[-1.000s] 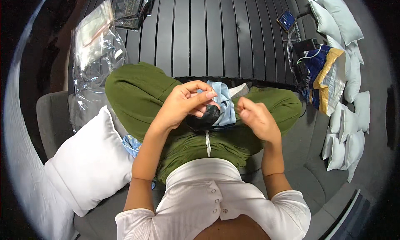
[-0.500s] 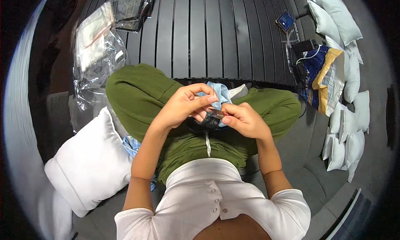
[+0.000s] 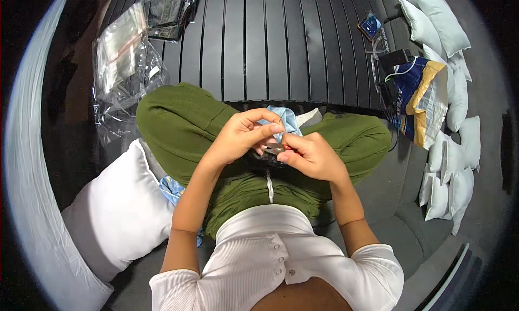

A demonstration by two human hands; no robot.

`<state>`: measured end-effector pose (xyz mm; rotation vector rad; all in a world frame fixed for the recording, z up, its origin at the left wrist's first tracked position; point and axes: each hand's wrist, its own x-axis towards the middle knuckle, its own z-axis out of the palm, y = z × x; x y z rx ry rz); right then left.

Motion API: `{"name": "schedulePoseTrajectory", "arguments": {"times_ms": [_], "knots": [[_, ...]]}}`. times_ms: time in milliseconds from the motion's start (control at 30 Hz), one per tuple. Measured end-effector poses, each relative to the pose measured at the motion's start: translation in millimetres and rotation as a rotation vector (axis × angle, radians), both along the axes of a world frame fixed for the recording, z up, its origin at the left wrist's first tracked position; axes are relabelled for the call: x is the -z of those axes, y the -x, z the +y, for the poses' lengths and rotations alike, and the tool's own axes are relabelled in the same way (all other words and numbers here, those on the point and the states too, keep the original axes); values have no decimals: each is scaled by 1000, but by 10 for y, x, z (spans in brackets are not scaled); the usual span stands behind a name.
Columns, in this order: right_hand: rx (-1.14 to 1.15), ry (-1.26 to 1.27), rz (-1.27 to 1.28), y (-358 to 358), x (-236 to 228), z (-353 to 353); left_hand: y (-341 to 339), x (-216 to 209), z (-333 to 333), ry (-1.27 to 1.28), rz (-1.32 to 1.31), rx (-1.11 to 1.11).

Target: Trimming loose threads from fabric pieces using scissors.

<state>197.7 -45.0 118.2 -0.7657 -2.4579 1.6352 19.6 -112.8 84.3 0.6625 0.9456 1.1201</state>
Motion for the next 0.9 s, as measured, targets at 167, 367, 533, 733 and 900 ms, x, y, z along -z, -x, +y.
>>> {"name": "schedulePoseTrajectory", "arguments": {"times_ms": [167, 367, 533, 733, 900], "knots": [[-2, 17, 12, -8, 12, 10, 0, 18, 3, 60, -7, -32], [230, 249, 189, -169, 182, 38, -5, -57, 4, 57, -18, -55], [351, 330, 378, -146, 228, -10, -15, -42, -16, 38, -16, -40], [438, 253, 313, 76, 52, -189, -60, -27, -19, 78, -14, -75], [458, 71, 380, 115, 152, -219, -68, -72, -20, 115, 11, -108]]}}
